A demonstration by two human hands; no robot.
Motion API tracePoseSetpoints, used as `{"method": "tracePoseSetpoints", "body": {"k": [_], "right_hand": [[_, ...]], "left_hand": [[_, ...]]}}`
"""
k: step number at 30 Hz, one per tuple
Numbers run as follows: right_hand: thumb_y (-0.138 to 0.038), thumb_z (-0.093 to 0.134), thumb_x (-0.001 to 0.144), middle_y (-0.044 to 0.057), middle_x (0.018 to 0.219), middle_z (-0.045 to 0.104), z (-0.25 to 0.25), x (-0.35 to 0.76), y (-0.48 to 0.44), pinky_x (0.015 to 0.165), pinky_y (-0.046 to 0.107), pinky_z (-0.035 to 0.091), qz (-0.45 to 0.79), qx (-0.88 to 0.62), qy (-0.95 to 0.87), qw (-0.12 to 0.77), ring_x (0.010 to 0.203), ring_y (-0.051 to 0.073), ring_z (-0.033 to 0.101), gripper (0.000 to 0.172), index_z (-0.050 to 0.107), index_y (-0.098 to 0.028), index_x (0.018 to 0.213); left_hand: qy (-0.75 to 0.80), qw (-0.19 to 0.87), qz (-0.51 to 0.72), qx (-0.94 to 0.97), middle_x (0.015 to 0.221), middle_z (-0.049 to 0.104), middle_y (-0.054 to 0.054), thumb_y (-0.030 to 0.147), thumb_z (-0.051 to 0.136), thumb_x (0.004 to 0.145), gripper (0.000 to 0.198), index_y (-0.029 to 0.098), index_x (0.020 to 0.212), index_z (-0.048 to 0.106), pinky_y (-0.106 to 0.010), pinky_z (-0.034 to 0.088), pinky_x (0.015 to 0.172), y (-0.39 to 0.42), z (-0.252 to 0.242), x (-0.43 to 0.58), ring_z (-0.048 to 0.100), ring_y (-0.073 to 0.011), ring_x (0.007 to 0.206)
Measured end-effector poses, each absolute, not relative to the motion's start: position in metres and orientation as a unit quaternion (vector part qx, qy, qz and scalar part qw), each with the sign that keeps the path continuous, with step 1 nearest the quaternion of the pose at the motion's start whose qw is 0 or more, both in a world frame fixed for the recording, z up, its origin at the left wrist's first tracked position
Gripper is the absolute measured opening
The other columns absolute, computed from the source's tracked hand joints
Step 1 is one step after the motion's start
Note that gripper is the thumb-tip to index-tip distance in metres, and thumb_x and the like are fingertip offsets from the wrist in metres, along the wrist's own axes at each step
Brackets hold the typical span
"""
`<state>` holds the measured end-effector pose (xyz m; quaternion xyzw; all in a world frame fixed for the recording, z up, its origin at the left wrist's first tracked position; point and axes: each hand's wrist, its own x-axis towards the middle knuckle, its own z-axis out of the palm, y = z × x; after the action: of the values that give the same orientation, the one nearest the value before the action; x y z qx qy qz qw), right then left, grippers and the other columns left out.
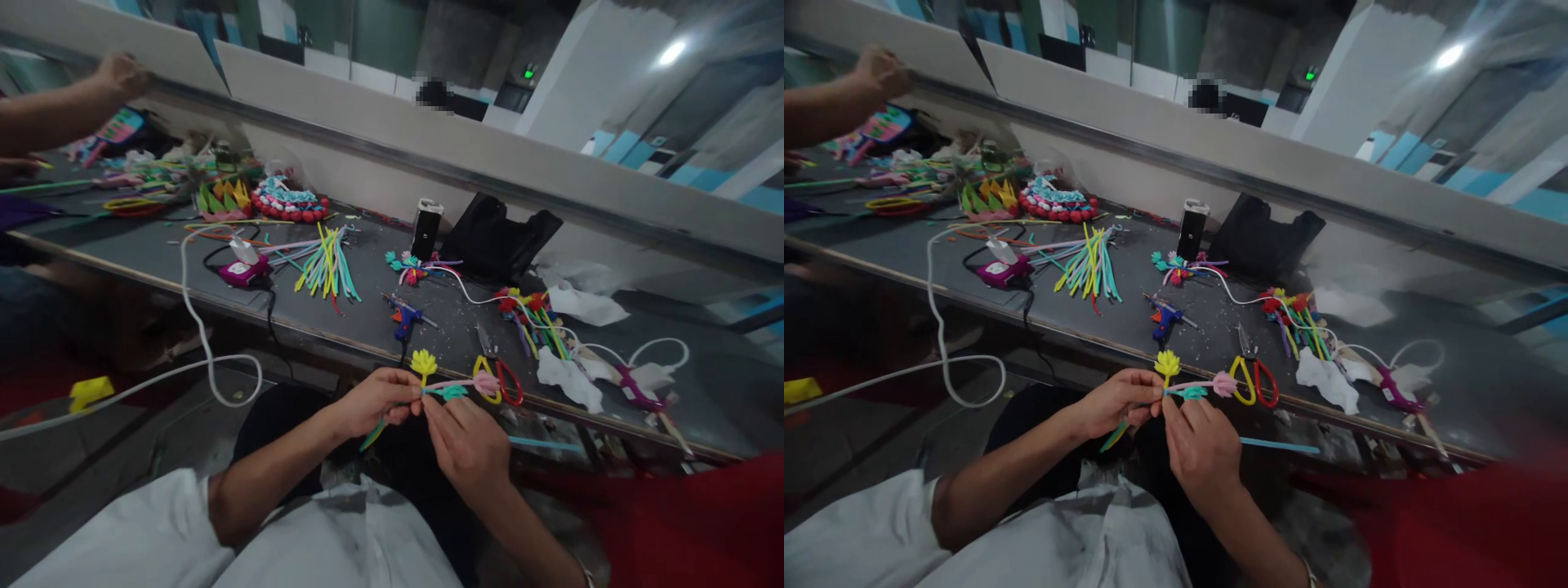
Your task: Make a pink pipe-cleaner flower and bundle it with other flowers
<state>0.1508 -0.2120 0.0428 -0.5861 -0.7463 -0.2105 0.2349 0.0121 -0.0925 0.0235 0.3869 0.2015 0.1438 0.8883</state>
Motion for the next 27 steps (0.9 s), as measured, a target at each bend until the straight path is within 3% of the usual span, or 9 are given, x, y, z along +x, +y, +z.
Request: {"method": "tracePoseSetpoints", "body": {"k": [8,18,23,27], "right_hand": [[-0.016,0.048,0.094,0.003,0.065,0.057,0.041,0.146,-0.211,0.060,0.031,0.033,-0.222,-0.579,-0.751,0.226,0.063,0.016,0.050,0.024,0.068,-0.012,0.106],[-0.011,0.052,0.093,0.001,0.059,0.060,0.018,0.138,-0.212,0.055,0.028,0.040,-0.223,-0.602,-0.696,0.323,0.053,0.013,0.055,0.022,0.066,-0.009,0.109],[-0.017,0.051,0.094,0.004,0.072,0.071,0.022,0.142,-0.216,0.060,0.024,0.048,-0.129,-0.626,-0.662,0.391,0.061,0.012,0.065,0.021,0.069,-0.014,0.105],[-0.022,0.056,0.091,0.004,0.087,0.075,0.032,0.143,-0.217,0.068,0.022,0.053,-0.024,-0.650,-0.609,0.454,0.075,0.014,0.070,0.018,0.072,-0.020,0.099]], "left_hand": [[0.247,0.868,0.209,0.377,0.050,0.054,0.002,0.028,0.075,0.070,0.023,0.012,0.067,0.058,-0.020,0.010,0.039,-0.102,0.025,0.019,0.029,-0.0015,0.036],[0.207,0.903,0.269,0.262,0.044,0.036,0.009,0.018,0.069,0.072,0.012,0.009,0.069,0.061,-0.016,0.010,0.037,-0.110,0.027,0.026,0.015,-0.0003,0.038],[0.167,0.914,0.259,0.265,0.047,0.039,0.009,0.020,0.070,0.075,0.016,0.012,0.070,0.057,-0.016,0.011,0.038,-0.109,0.030,0.025,0.016,-0.0001,0.037],[0.137,0.911,0.220,0.321,0.056,0.052,0.003,0.024,0.072,0.077,0.019,0.012,0.073,0.057,-0.017,0.019,0.041,-0.103,0.033,0.020,0.030,-0.0009,0.040]]}}
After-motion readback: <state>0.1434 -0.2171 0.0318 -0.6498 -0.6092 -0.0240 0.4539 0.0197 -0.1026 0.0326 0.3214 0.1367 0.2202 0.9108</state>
